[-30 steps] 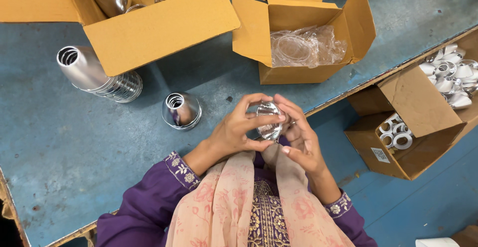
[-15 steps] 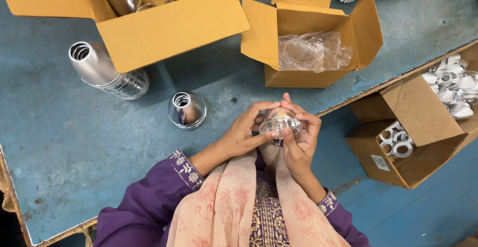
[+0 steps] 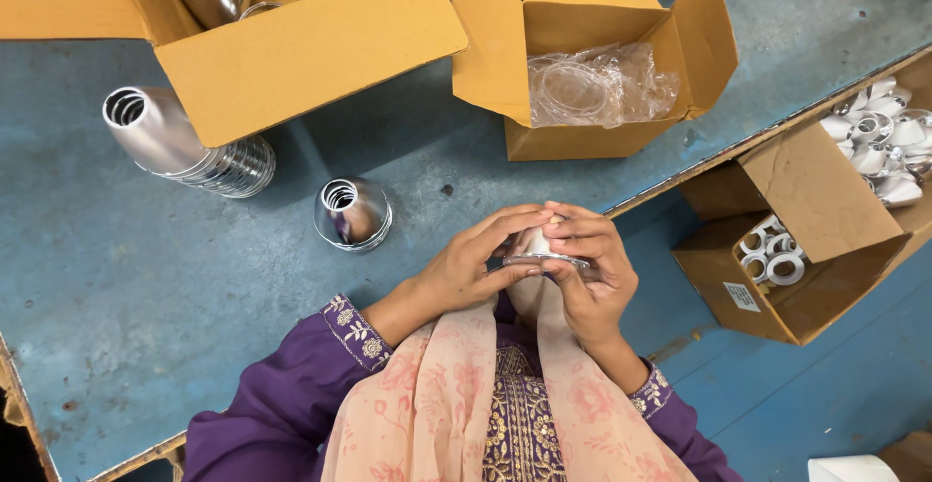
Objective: The person repeatedly picks up small silver metal parts, wraps each one in clear plastic film, and places the wrapped items into a cardboard box. The person handles the parts one at a time, rotating them to ensure coverage before stacking them in the box.
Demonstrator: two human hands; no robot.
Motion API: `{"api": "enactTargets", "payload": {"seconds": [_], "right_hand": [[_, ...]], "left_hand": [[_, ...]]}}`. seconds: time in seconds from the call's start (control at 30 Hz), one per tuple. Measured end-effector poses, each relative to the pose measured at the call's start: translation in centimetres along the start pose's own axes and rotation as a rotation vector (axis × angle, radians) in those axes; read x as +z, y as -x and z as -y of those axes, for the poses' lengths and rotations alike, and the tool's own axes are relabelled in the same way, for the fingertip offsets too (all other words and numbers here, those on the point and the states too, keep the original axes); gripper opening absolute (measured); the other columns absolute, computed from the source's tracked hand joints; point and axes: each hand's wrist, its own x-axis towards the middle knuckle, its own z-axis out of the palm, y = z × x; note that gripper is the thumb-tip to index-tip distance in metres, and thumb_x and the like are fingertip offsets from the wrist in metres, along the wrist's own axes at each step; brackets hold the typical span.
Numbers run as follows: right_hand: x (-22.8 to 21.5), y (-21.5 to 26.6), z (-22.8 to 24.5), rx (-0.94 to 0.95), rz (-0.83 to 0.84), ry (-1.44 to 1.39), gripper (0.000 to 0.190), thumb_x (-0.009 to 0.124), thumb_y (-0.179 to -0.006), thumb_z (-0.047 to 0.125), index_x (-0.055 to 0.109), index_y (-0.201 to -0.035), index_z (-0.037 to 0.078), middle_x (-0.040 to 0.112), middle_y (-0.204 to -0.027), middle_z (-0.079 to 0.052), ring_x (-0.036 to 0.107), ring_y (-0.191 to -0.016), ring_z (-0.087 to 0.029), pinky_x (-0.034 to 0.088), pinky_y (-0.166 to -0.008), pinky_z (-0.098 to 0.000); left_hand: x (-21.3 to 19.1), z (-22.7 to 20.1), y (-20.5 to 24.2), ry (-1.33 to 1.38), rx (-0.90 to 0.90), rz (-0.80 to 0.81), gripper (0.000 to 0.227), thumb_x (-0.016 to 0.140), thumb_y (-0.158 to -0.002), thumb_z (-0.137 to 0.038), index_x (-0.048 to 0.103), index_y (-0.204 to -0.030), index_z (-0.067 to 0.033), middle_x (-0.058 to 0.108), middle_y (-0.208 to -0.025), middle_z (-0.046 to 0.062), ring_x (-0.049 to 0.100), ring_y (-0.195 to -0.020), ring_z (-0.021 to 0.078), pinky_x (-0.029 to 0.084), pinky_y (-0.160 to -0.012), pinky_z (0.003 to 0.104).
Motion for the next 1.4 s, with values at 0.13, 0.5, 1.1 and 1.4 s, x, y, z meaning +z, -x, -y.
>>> {"api": "enactTargets", "payload": {"seconds": [0.13,0.5,1.1,1.4], "right_hand": [[-0.1,0.4,-0.3,0.023,-0.001,-0.035,0.022,0.076,-0.099,0.019,0.063,-0.105,0.002,0.065,-0.122,-0.013,0.062,-0.132,-0.034,0.052,-0.114,-0.0445],[1.4,2.3,-1.5,0.276,-0.097,-0.408,0.03,0.063,-0.107,0.023,0.047,-0.125,0.005,0.048,-0.149,-0.021,0.051,-0.138,-0.03,0.046,-0.116,-0.0429],[1.2,1.3,-1.2,0.089,0.043,-0.102,0.037,0.059,-0.11,0.034,0.054,-0.131,0.004,0.061,-0.137,-0.02,0.058,-0.138,-0.037,0.047,-0.12,-0.0513],[-1.5,0.1,-2.2,0.23,-0.049,-0.267,0.051,0.052,-0.11,0.041,0.046,-0.14,0.001,0.059,-0.136,-0.02,0.06,-0.131,-0.032,0.057,-0.1,-0.0449]], "left_hand": [[0.1,-0.3,0.0,-0.007,-0.002,-0.015,0.062,0.076,-0.096,-0.013,0.048,-0.152,-0.0085,0.054,-0.152,0.015,0.061,-0.136,0.0263,0.056,-0.108,0.035],[-1.2,-1.4,-0.8,-0.421,0.18,-0.271,0.037,0.079,-0.088,-0.017,0.07,-0.124,-0.0091,0.063,-0.135,0.008,0.064,-0.12,0.0313,0.055,-0.101,0.039],[-0.1,-0.7,-0.3,-0.306,0.113,-0.164,0.034,0.077,-0.095,-0.022,0.067,-0.126,-0.0115,0.062,-0.13,0.009,0.069,-0.115,0.0279,0.059,-0.095,0.036],[-7.8,-8.0,-1.4,-0.553,0.211,-0.464,0.037,0.08,-0.092,-0.012,0.068,-0.127,-0.013,0.058,-0.137,0.011,0.066,-0.117,0.0211,0.059,-0.092,0.031]]}}
